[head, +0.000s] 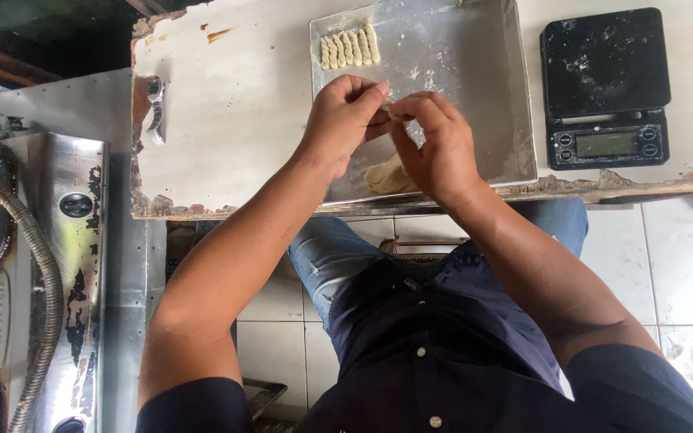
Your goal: Rolling small pieces of dough into thin strips and arranging them on a metal tray for baking.
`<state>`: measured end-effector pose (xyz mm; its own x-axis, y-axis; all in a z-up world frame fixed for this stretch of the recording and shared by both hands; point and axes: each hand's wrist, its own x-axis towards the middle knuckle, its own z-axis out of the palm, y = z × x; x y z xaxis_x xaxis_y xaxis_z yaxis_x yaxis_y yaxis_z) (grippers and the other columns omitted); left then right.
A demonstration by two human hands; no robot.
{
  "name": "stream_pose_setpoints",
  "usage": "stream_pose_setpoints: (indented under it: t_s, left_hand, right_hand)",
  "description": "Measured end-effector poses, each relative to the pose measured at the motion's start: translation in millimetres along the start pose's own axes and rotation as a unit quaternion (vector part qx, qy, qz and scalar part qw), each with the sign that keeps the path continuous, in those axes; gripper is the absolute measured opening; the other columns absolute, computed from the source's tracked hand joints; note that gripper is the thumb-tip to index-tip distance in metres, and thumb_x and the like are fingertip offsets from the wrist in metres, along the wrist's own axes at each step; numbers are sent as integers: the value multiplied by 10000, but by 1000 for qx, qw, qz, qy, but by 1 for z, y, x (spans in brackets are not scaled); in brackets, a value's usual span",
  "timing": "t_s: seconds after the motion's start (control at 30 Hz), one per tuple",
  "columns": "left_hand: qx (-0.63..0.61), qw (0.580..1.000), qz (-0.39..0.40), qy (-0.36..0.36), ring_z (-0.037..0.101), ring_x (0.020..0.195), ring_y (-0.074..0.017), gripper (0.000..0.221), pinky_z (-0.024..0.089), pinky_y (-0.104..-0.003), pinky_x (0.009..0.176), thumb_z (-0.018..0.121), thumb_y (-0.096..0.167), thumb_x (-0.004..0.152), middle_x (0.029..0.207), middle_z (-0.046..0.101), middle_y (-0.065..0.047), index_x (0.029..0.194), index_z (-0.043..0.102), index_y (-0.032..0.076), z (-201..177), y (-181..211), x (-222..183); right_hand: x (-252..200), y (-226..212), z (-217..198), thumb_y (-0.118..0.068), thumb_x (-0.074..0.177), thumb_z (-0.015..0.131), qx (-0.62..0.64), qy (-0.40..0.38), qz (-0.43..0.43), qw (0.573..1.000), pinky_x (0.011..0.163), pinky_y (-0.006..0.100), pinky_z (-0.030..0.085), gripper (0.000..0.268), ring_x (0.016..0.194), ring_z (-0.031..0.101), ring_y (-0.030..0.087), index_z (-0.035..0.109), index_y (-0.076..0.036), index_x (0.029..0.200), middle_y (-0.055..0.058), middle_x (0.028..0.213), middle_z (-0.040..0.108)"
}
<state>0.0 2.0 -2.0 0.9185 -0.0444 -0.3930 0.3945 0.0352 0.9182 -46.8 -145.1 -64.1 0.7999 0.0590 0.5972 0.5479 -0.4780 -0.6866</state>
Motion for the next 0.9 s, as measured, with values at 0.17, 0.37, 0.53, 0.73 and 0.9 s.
stream_pose_setpoints:
  t_s: [0.17, 0.37, 0.53, 0.73, 0.9]
  left_hand:
    - [73, 996, 56, 4, 630, 734, -115, 143, 576, -265, 708, 722, 200, 926, 791, 652, -19, 941, 665, 70, -6, -13, 7]
    - [-44, 996, 80, -22, 712, 848, -190, 205, 675, -401, 782, 709, 201, 944, 884, 584, -66, 1002, 647, 15, 5, -29, 1]
    - [-81, 994, 70, -2, 703, 808, -205, 206, 685, -442, 783, 721, 192, 933, 857, 548, -61, 986, 636, 12, 5, -41, 13]
    - [-83, 994, 69, 9, 697, 796, -192, 223, 690, -458, 774, 725, 211, 928, 852, 543, -56, 983, 629, 18, 1, -44, 16]
    - [-89, 993, 77, 6, 680, 791, -180, 232, 691, -456, 767, 742, 224, 925, 848, 550, -59, 980, 636, 24, -2, -49, 19]
  right_hand:
    - [-7, 17, 6, -49, 1007, 748, 110, 13, 89, 990, 827, 320, 556, 122, 948, 697, 186, 710, -58, 1123, 80, 1050, 743]
    - [-7, 27, 7, 49, 983, 720, 325, 19, 214, 921, 788, 322, 628, 116, 794, 758, 218, 659, 52, 1082, 127, 957, 665]
    - [-3, 18, -9, 106, 956, 706, 143, 9, 85, 986, 794, 418, 590, 140, 885, 748, 351, 748, 23, 1060, 182, 1000, 660]
    - [-4, 7, -13, 10, 815, 835, 36, -41, 30, 998, 918, 516, 526, 409, 1078, 673, 418, 740, -33, 1210, 178, 1128, 680]
    - [-3, 11, -10, -5, 833, 888, 22, -45, 15, 999, 882, 528, 537, 386, 1016, 685, 440, 745, -18, 1191, 209, 1071, 694]
